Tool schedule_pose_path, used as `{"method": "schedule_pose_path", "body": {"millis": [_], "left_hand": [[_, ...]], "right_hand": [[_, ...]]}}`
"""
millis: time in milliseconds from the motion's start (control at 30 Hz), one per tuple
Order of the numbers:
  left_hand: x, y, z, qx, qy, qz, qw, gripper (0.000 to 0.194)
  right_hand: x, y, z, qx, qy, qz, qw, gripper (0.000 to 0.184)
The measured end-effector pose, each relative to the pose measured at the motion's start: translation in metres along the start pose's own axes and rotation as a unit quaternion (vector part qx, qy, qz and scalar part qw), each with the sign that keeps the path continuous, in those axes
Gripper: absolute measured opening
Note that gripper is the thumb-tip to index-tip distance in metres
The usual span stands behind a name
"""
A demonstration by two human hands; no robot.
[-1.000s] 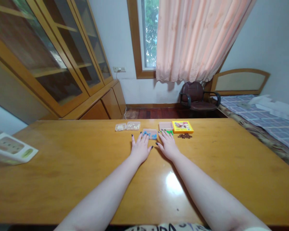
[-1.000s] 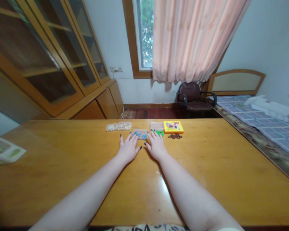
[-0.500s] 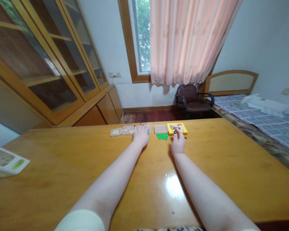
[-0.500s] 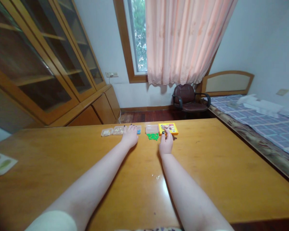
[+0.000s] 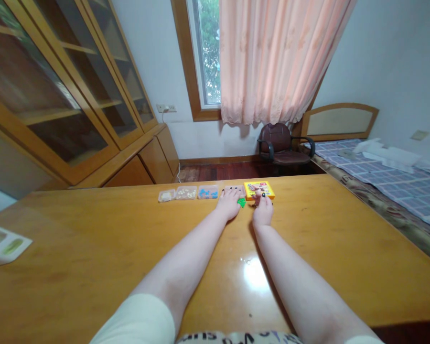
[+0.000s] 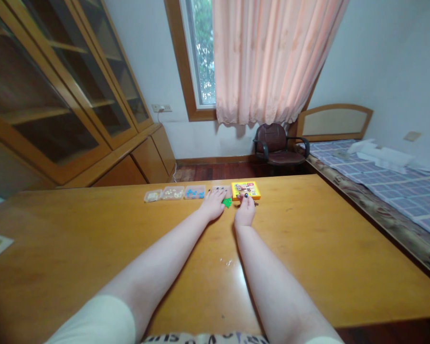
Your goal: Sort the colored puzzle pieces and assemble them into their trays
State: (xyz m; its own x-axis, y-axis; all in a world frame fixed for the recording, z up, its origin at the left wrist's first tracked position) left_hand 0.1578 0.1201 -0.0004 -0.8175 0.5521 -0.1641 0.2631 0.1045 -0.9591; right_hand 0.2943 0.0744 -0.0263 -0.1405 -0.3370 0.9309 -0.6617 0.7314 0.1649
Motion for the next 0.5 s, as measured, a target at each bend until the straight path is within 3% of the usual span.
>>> {"method": "schedule_pose_path", "body": {"millis": [167, 367, 500], "left_hand": [[-0.006, -0.005, 0.025, -0.008, -0.007, 0.006, 1.0, 0.057], [-0.014, -0.013, 0.063, -0.002, -0.012, 0.022, 1.0, 0.06], [-0.015, -0.018, 0.092, 0.01, -0.024, 0.021, 0.999, 0.06]], "right_hand": [[-0.013, 0.004, -0.002, 0.004, 0.023, -0.022, 0.999, 0.043], [-0.016, 0.019, 0.012, 0.098, 0.1, -0.038, 0.989, 0.035], [-0.009, 0.029, 0.02, 0.146, 0.102, -0.057, 0.982, 0.036]]}}
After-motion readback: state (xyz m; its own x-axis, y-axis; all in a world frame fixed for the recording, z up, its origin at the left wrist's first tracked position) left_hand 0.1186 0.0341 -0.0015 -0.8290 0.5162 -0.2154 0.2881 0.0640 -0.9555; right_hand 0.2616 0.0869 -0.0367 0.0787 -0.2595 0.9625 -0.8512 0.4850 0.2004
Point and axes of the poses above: each hand's wrist, its own z-axis away from the middle knuckle, its own y-axis out of the palm, x = y × z, the point moved 8 cm from there along -z, towards the middle knuckle, and after that the axes turned 7 degrees about -x, right-handed, at the moved point
